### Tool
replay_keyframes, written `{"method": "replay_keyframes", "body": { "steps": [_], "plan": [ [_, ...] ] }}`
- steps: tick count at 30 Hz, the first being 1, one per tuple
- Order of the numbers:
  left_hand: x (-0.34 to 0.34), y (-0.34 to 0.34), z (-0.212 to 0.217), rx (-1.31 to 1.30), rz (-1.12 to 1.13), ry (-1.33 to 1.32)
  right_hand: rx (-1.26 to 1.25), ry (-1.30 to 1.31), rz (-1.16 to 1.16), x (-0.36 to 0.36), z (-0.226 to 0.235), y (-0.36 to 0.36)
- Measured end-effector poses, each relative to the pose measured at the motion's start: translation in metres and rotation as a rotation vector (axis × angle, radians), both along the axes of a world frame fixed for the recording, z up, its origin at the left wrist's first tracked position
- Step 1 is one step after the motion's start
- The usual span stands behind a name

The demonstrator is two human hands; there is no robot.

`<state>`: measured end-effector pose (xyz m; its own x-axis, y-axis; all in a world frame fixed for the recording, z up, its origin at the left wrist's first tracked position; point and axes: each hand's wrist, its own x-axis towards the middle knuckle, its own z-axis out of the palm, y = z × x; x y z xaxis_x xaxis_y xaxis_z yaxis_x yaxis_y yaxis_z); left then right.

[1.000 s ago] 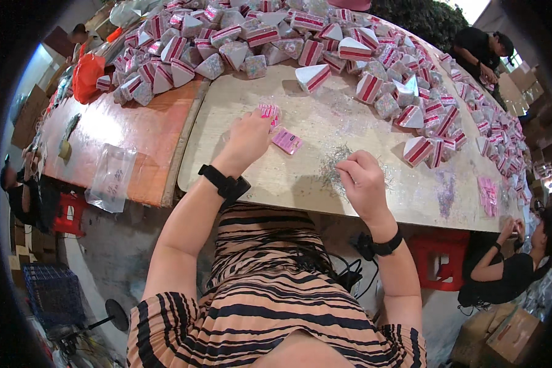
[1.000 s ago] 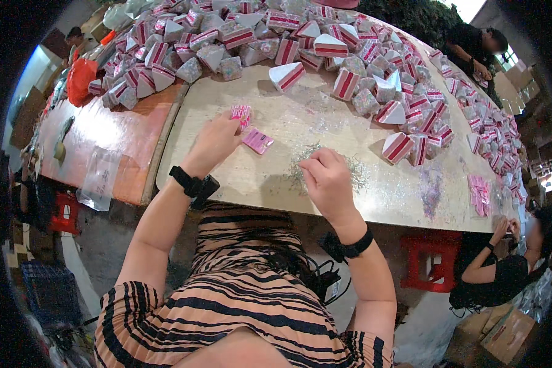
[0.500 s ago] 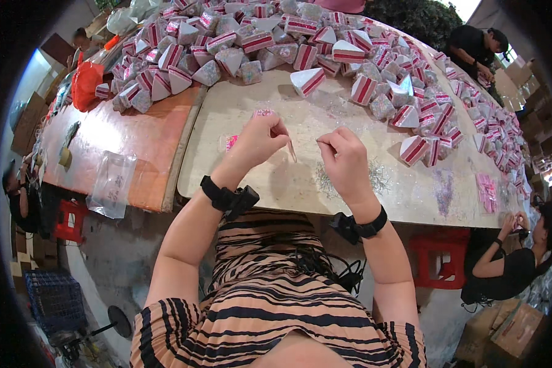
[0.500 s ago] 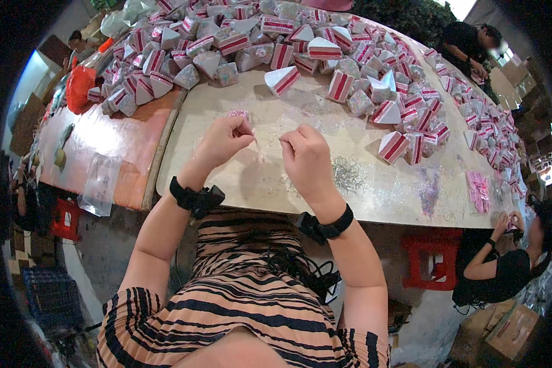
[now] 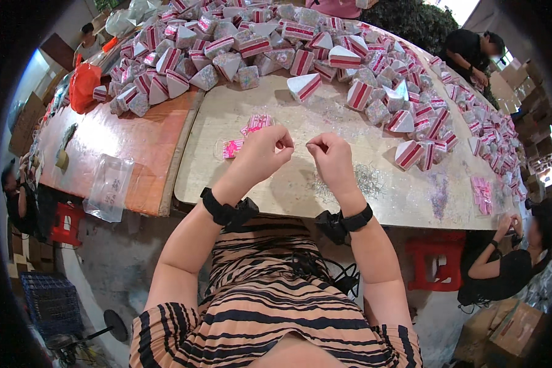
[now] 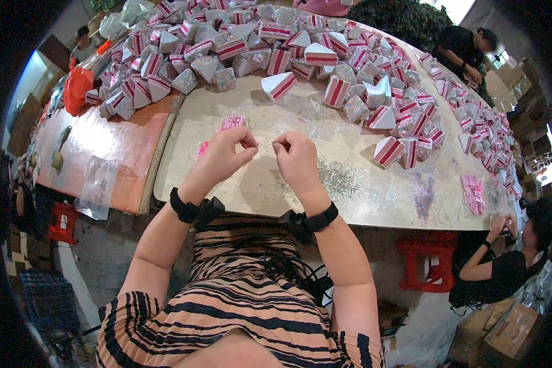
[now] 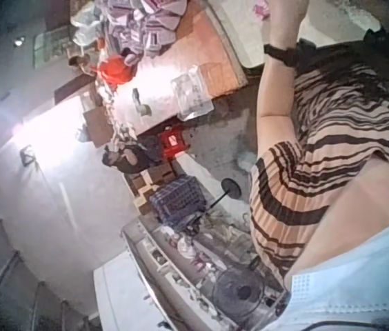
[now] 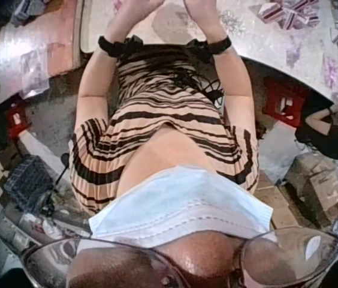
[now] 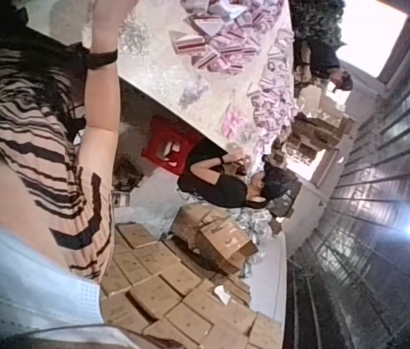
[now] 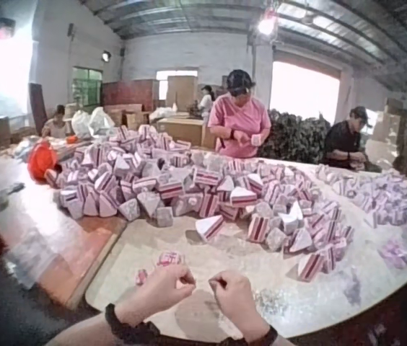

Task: The person is packaging small, pyramid-shaped items by inserting pink labels into the clear plastic wrappers. They pick up a wrapped item, slide a label into the opening, and place the finished product on the table. The task is performed repeatedly by hand in a workshop setting.

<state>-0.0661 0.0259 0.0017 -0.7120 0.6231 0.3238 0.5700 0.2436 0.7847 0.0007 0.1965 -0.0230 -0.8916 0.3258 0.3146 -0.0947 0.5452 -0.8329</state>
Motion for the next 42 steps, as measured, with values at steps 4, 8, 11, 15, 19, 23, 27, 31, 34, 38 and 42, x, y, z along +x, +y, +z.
{"method": "replay_keyframes", "body": {
  "steps": [4,8,11,15,19,23,27,31,34,38,42],
  "plan": [
    [0.003,0.000,0.003,-0.001,0.003,0.110,-0.258,-0.099,0.013,-0.007,-0.012,0.007],
    [0.004,-0.001,0.005,-0.023,0.024,0.139,-0.417,-0.125,0.007,-0.005,-0.009,0.005],
    [0.006,-0.001,0.006,0.007,0.028,0.111,-0.547,-0.144,0.050,-0.003,-0.006,0.000],
    [0.006,0.000,0.004,0.042,0.011,0.072,-0.705,-0.177,0.125,-0.002,-0.007,-0.003],
    [0.003,-0.002,0.003,0.107,-0.033,-0.044,-0.904,-0.226,0.168,0.003,0.001,-0.007],
    [0.005,0.000,0.007,0.177,-0.060,-0.268,-0.950,-0.233,0.178,0.005,0.003,-0.006],
    [0.006,0.001,0.005,0.173,-0.038,-0.291,-0.926,-0.220,0.176,0.004,-0.001,-0.007],
    [-0.001,0.004,-0.008,0.234,0.001,-0.263,-0.809,-0.179,0.134,0.003,-0.003,-0.008],
    [-0.002,0.003,-0.006,0.267,0.002,-0.322,-0.555,-0.138,0.044,0.004,0.000,-0.003],
    [-0.006,0.001,-0.004,0.228,-0.025,-0.334,-0.593,-0.139,0.025,-0.003,-0.017,0.007],
    [-0.004,0.002,-0.003,0.286,-0.020,-0.405,-0.500,-0.148,0.035,-0.002,-0.011,0.002]
  ]
}}
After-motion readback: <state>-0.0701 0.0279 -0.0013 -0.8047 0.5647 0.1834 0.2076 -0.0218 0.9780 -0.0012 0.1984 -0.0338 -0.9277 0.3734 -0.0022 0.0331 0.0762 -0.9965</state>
